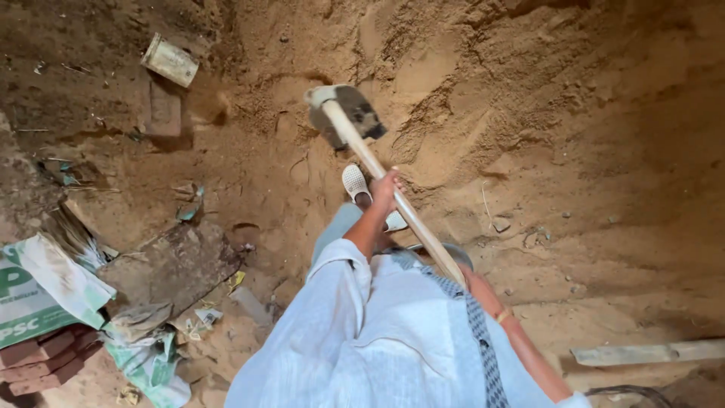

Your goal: The person stands in a sand pit and repeatedly swings a long-handled hoe to break and loosen sand from the pit walls and floor. They scoop loosened sand with the hoe and fill a round metal basin placed beside them.

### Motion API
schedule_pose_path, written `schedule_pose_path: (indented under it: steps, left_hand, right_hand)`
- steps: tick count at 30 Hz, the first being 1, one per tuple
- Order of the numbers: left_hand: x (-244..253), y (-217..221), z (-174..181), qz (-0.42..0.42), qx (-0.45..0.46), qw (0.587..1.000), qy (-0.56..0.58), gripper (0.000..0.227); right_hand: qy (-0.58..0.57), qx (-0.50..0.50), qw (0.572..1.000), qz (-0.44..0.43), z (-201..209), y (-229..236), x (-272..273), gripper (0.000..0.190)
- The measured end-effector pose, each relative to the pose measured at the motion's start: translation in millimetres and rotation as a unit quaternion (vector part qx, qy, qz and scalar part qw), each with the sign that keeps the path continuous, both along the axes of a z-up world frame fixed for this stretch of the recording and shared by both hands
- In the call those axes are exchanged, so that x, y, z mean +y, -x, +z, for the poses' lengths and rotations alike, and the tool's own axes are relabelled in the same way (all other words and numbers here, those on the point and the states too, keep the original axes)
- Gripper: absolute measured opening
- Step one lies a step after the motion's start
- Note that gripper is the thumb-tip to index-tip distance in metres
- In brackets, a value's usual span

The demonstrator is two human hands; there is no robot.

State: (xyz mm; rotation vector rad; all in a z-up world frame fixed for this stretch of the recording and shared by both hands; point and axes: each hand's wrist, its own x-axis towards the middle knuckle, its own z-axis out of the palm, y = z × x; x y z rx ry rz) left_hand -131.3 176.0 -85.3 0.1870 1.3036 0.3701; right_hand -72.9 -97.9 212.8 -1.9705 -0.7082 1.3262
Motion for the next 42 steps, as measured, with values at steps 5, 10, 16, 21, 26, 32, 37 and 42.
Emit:
schedule_pose_path:
  steps: [5, 10, 16, 21, 26, 32, 37, 42]
  left_hand:
    - [83, 33, -25, 0.053, 0.046, 0.997, 0.011, 0.018]
    - [173, 39, -16, 0.139, 0.04, 0.989, 0.012, 0.028]
    - [196, -13, 17, 0.172, 0.046, 0.983, -0.046, 0.026]
    - [121, -68, 1, 0.001, 0.157, 0.966, -0.205, 0.028]
    - [-32, -105, -65, -0.224, 0.232, 0.93, -0.178, 0.037]
    - [-183, -131, -49, -0.249, 0.126, 0.949, -0.144, 0.05]
    - [-162, -112, 8, -0.35, 0.089, 0.931, 0.046, 0.029]
    - [-135, -106, -12, -0.245, 0.008, 0.96, 0.137, 0.021]
  right_hand:
    - [0.179, -0.033, 0.973, 0.141, -7, -28, 113, 0.057]
    - [0.091, -0.085, 0.965, 0.231, -33, -51, 223, 0.051]
    - [0.036, -0.12, 0.954, 0.272, -80, -86, 338, 0.052]
    - [0.082, -0.144, 0.948, 0.273, -141, -108, 341, 0.054]
    - [0.148, -0.122, 0.955, 0.228, -159, -149, 208, 0.05]
    - [0.233, -0.148, 0.942, 0.189, -125, -155, 73, 0.046]
    - [0.276, -0.088, 0.952, 0.097, -144, -124, 53, 0.042]
    - [0.219, -0.053, 0.965, 0.135, -139, -127, 99, 0.041]
